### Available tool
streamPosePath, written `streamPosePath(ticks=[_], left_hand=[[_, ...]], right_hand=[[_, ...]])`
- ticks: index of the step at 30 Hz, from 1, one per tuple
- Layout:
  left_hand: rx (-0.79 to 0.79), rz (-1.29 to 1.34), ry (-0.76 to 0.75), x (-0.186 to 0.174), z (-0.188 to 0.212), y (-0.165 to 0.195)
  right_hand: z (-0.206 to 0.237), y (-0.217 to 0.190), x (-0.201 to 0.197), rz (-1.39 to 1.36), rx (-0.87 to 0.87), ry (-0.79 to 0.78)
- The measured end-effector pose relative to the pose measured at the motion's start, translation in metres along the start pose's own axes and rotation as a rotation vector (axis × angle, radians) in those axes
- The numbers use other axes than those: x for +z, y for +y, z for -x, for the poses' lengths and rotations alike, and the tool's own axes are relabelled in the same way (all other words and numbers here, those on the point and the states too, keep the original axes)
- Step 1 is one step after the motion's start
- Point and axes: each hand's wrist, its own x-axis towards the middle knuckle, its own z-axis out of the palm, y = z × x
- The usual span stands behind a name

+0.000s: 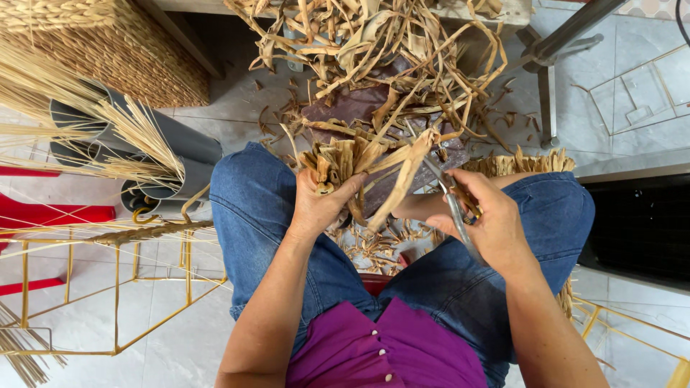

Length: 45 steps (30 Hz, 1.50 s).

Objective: The person sits on the floor holding a bundle of dried plant stalks and trims the ends and side pieces with scissors, letting cut pieces fall onto a pile. They rotate the bundle and continue cutting along its length, then gather the trimmed bundle in both hands.

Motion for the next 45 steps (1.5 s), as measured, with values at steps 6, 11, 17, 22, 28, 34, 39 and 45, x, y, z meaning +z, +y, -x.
streamPosePath(ticks=[6,11,17,22,28,34,39,45], left_hand=[[0.234,-0.148,-0.035,-0.003,0.002,-0.008],[0.336,-0.233,-0.031,-0.004,0.002,-0.005],[0.248,-0.246,-0.009,-0.005,0.003,-0.001],[0.194,0.115,0.12,-0.025,0.006,-0.005],[0.155,0.301,0.175,-0.051,0.01,-0.012],[0.124,0.352,0.146,-0.053,0.01,-0.012],[0.144,0.353,0.135,-0.051,0.011,-0.009],[0.178,0.343,0.11,-0.053,0.013,-0.006]], right_hand=[[-0.001,-0.001,-0.002,-0.048,0.098,-0.02],[-0.001,0.002,-0.004,0.001,0.069,-0.01],[0.006,0.012,0.008,-0.005,0.018,0.047],[0.0,0.037,0.008,-0.496,0.308,-0.022],[-0.029,0.077,0.021,-0.731,0.504,-0.16],[-0.056,0.092,0.039,-0.724,0.594,-0.28],[-0.083,0.09,0.049,-0.693,0.644,-0.261],[-0.093,0.089,0.056,-0.704,0.585,-0.192]])
